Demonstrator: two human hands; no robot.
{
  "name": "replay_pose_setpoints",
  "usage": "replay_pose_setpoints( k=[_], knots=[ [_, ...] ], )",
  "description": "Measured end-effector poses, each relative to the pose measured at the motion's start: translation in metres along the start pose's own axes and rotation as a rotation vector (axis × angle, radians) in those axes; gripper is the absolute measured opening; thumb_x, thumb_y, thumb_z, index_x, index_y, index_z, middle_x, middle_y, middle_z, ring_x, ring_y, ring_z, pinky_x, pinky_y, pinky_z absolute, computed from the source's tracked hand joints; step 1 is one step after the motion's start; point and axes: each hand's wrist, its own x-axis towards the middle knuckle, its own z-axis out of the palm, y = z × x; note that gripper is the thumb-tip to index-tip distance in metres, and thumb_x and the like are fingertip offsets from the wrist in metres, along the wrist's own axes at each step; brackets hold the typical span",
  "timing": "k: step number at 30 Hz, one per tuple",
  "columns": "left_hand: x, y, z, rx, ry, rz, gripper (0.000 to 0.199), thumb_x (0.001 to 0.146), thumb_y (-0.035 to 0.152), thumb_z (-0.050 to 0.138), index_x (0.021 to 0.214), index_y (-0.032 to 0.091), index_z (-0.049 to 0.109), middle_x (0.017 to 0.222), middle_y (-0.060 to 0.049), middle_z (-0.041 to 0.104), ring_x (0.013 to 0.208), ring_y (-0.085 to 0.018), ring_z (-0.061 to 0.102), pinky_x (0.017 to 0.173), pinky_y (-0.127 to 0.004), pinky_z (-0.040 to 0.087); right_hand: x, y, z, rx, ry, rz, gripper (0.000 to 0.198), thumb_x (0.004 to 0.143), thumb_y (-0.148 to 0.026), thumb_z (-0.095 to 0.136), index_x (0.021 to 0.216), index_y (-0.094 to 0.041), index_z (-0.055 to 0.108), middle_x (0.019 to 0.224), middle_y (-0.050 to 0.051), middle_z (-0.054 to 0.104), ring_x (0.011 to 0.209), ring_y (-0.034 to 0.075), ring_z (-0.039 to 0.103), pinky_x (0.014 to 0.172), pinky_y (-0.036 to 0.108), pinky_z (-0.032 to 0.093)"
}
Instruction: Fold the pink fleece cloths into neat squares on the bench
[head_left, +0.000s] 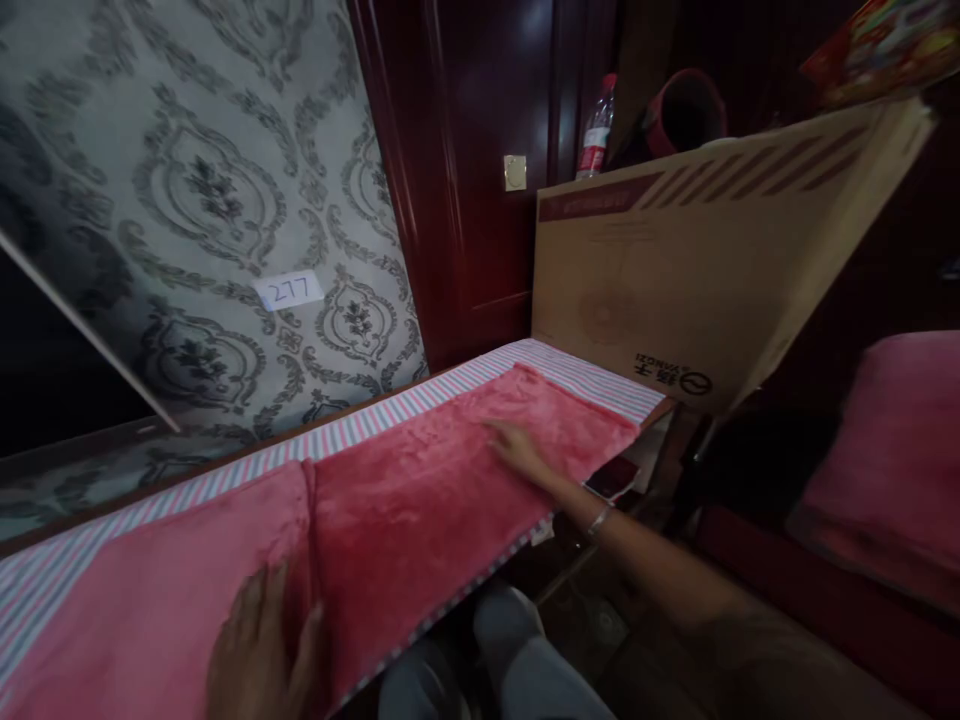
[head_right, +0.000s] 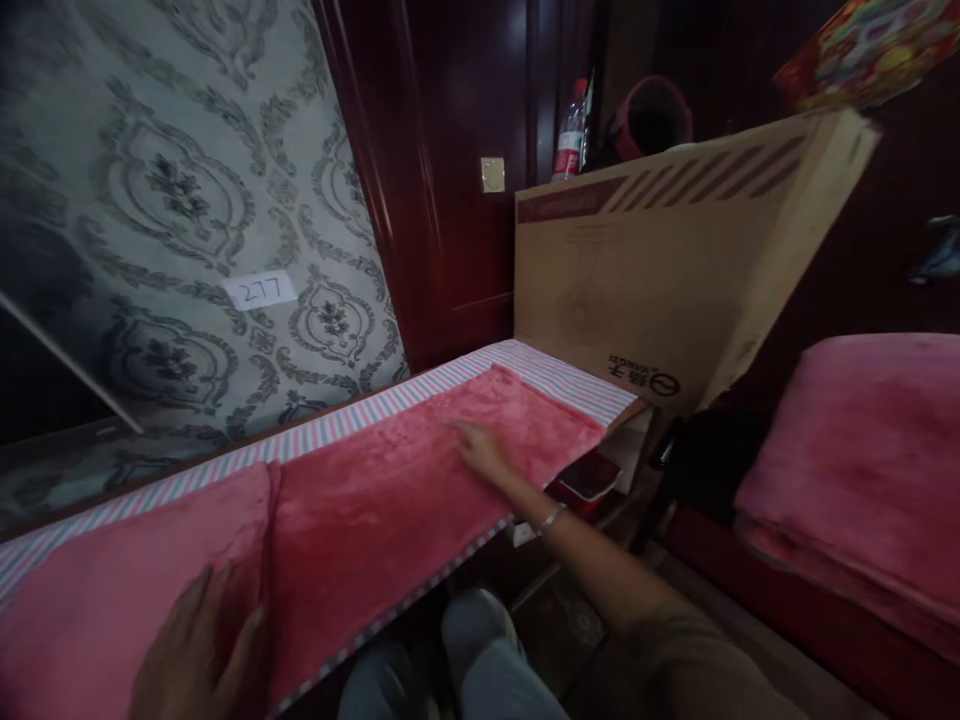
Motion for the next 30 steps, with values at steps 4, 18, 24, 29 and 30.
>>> replay_pose_setpoints(
  k=[4, 18, 24, 29, 30],
  knots=[
    [0.005, 0.028, 0.016, 0.178, -0.136, -0.032, 0.064, 0.092, 0.042, 0.030, 0.145, 0.013, 0.051, 0.154, -0.020, 0.046, 0.148, -0.037, 0.032, 0.115, -0.064, 0.027, 0.011, 0.062, -0.107, -0.167, 0.267, 0.217, 0.055, 0.075, -0.016, 0.060, 0.130, -0.015, 0.062, 0.141, 0.016, 0.057, 0.140, 0.032, 0.042, 0.118, 0.047, 0.033],
    [0.002, 0.041, 0.014, 0.402, -0.248, 0.003, 0.056, 0.096, 0.036, 0.034, 0.144, 0.017, 0.056, 0.160, -0.019, 0.038, 0.149, -0.036, 0.033, 0.113, -0.062, 0.030, 0.010, 0.156, -0.167, 0.169, 0.455, 0.506, 0.033, 0.068, -0.031, 0.080, 0.096, -0.017, 0.070, 0.079, 0.006, 0.070, 0.084, 0.024, 0.070, 0.076, 0.032, 0.057],
    [0.002, 0.047, 0.010, 0.435, -0.269, -0.018, 0.055, 0.099, 0.036, 0.032, 0.145, 0.017, 0.055, 0.160, -0.018, 0.038, 0.149, -0.035, 0.033, 0.115, -0.061, 0.029, 0.008, 0.151, -0.150, 0.540, 0.461, 0.534, 0.018, 0.073, -0.031, 0.074, 0.079, -0.018, 0.062, 0.066, 0.003, 0.066, 0.063, 0.019, 0.066, 0.060, 0.028, 0.058],
    [0.000, 0.046, 0.010, 0.376, -0.261, -0.027, 0.055, 0.097, 0.036, 0.034, 0.144, 0.018, 0.056, 0.161, -0.017, 0.037, 0.150, -0.035, 0.031, 0.116, -0.062, 0.027, 0.010, 0.135, -0.133, 0.695, 0.442, 0.529, 0.015, 0.070, -0.028, 0.073, 0.073, -0.018, 0.062, 0.064, 0.004, 0.067, 0.063, 0.020, 0.067, 0.060, 0.030, 0.059],
    [0.000, 0.044, 0.010, 0.343, -0.256, -0.039, 0.055, 0.096, 0.037, 0.035, 0.144, 0.019, 0.056, 0.161, -0.017, 0.037, 0.151, -0.035, 0.030, 0.116, -0.062, 0.026, 0.010, 0.131, -0.130, 0.708, 0.444, 0.521, 0.013, 0.069, -0.027, 0.072, 0.072, -0.018, 0.063, 0.064, 0.004, 0.067, 0.063, 0.020, 0.068, 0.060, 0.030, 0.059]
  ],
)
